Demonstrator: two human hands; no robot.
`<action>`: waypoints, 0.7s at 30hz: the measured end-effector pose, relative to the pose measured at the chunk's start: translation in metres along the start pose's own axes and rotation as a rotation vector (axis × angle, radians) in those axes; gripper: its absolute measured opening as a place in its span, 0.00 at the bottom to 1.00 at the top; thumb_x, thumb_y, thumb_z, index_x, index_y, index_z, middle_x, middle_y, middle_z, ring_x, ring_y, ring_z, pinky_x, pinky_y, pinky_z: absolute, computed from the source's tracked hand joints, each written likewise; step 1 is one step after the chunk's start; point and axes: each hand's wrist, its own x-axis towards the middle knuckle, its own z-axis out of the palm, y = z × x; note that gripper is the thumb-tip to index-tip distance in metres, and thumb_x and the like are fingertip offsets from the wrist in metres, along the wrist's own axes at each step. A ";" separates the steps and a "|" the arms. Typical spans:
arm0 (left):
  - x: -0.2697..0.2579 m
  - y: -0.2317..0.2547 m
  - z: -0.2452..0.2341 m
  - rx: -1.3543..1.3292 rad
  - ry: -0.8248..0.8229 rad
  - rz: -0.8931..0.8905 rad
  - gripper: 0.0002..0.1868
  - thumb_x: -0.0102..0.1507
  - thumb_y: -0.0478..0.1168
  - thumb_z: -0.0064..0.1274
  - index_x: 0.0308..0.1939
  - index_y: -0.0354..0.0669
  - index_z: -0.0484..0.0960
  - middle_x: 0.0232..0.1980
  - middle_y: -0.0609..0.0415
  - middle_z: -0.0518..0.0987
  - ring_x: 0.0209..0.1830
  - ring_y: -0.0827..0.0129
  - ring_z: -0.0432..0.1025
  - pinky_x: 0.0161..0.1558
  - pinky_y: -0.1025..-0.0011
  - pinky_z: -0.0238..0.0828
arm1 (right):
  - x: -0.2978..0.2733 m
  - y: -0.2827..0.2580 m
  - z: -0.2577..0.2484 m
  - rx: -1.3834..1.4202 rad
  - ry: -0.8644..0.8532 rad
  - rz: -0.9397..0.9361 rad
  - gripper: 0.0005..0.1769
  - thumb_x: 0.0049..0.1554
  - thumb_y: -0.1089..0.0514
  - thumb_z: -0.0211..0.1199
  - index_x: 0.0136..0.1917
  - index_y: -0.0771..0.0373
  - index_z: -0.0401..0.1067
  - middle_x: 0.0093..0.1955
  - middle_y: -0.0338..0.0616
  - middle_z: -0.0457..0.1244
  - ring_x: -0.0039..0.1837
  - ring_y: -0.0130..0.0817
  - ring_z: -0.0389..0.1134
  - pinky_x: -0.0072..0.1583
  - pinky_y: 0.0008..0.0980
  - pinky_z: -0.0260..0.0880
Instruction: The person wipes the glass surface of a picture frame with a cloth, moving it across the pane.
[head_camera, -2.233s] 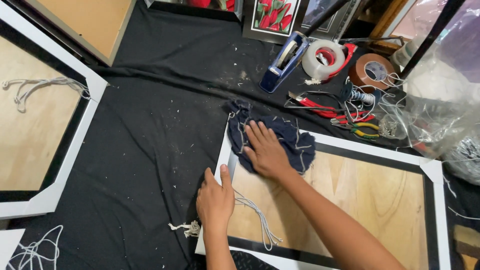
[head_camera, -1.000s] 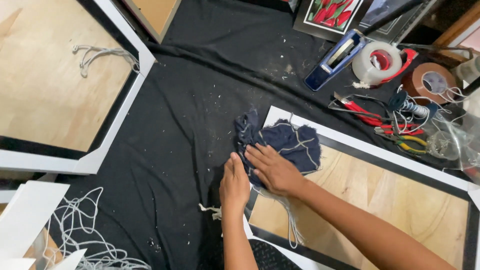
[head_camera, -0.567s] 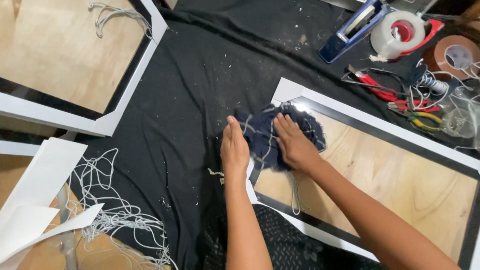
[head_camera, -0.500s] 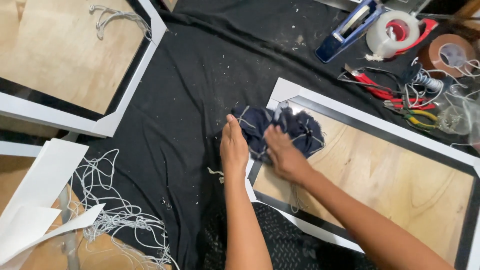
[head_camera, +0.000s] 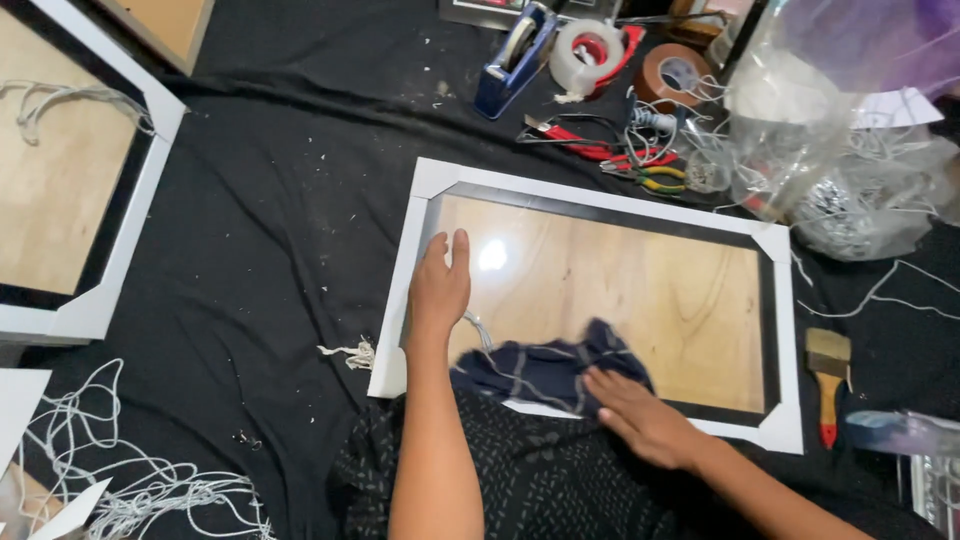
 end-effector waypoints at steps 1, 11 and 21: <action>-0.008 0.010 0.007 0.003 -0.008 0.008 0.43 0.67 0.67 0.26 0.76 0.43 0.62 0.75 0.45 0.68 0.73 0.50 0.64 0.68 0.53 0.59 | -0.017 0.023 0.000 0.004 0.010 0.006 0.36 0.67 0.40 0.37 0.85 0.46 0.39 0.88 0.37 0.34 0.87 0.41 0.28 0.81 0.42 0.24; -0.058 0.018 0.078 0.243 -0.269 0.111 0.47 0.66 0.69 0.28 0.79 0.40 0.54 0.80 0.46 0.59 0.79 0.52 0.56 0.72 0.52 0.54 | -0.005 -0.003 0.086 0.078 0.233 0.095 0.28 0.69 0.40 0.34 0.65 0.63 0.61 0.71 0.58 0.47 0.76 0.62 0.37 0.77 0.58 0.31; -0.144 -0.042 0.139 0.553 -0.402 0.308 0.35 0.73 0.54 0.35 0.78 0.37 0.55 0.81 0.44 0.56 0.83 0.50 0.46 0.76 0.49 0.47 | -0.017 -0.064 0.037 0.150 -0.016 -0.251 0.42 0.66 0.34 0.24 0.81 0.62 0.52 0.82 0.60 0.46 0.79 0.57 0.44 0.78 0.51 0.36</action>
